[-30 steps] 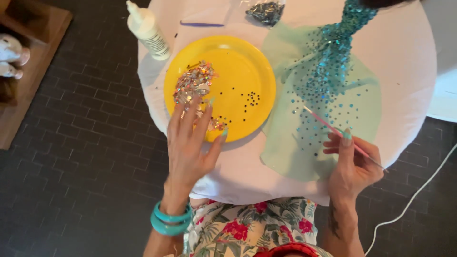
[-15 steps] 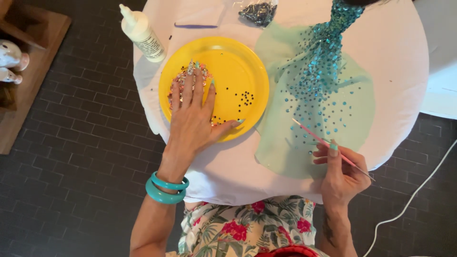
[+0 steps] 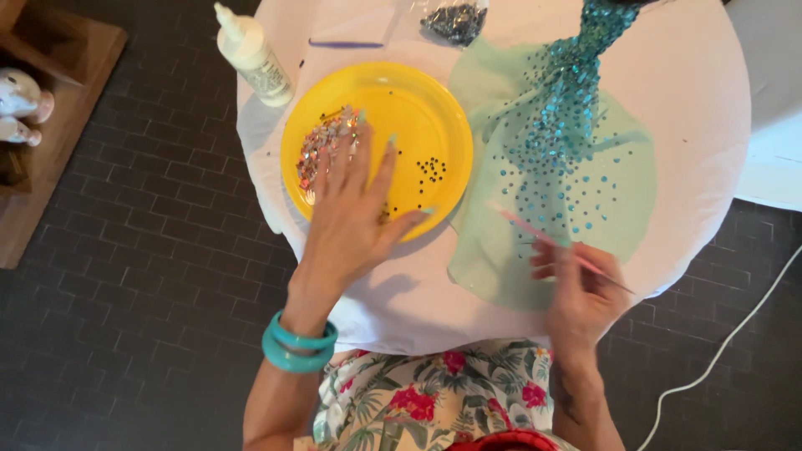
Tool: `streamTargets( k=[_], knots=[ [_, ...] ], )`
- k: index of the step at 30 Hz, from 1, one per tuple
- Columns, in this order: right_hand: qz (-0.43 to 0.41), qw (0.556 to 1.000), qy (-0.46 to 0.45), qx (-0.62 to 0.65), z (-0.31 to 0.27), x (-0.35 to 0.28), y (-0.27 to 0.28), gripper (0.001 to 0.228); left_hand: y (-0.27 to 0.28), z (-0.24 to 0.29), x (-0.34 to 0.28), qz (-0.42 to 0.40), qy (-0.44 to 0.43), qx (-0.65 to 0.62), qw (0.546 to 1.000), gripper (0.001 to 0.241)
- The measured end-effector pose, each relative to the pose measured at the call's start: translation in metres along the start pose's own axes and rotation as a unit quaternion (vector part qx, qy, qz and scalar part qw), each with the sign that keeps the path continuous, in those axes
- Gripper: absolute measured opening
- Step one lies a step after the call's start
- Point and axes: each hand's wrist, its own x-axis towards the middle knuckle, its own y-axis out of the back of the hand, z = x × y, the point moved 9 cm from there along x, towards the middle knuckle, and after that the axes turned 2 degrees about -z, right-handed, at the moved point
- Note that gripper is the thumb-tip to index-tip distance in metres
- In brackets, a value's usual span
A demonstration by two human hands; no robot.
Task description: Applying decorative rhinestones to a garment using a precision picker tool.
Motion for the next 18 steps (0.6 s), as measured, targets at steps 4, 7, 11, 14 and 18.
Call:
streamTargets(
  k=[4,7,11,14,18],
  knots=[
    [-0.026,0.997,-0.074,0.026,-0.005,0.002,-0.06,0.009,0.017,-0.014,-0.036,0.034,0.03,-0.141,0.989,0.062],
    [-0.029,0.993,-0.113,0.032,-0.009,0.007,-0.092,0.008,0.052,-0.022,-0.061,0.199,0.046,-0.303,0.931,0.045],
    [-0.06,0.991,-0.112,0.03,-0.001,0.006,-0.115,0.009,0.069,-0.043,-0.105,0.363,0.107,-0.349,0.857,0.039],
    [-0.066,0.991,-0.111,0.025,0.008,0.002,-0.119,0.011,0.044,-0.068,-0.136,0.414,0.154,-0.42,0.793,0.031],
    [-0.069,0.992,-0.102,0.023,0.012,0.004,-0.121,0.011,0.018,-0.076,-0.144,0.415,0.138,-0.49,0.754,0.025]
  ],
)
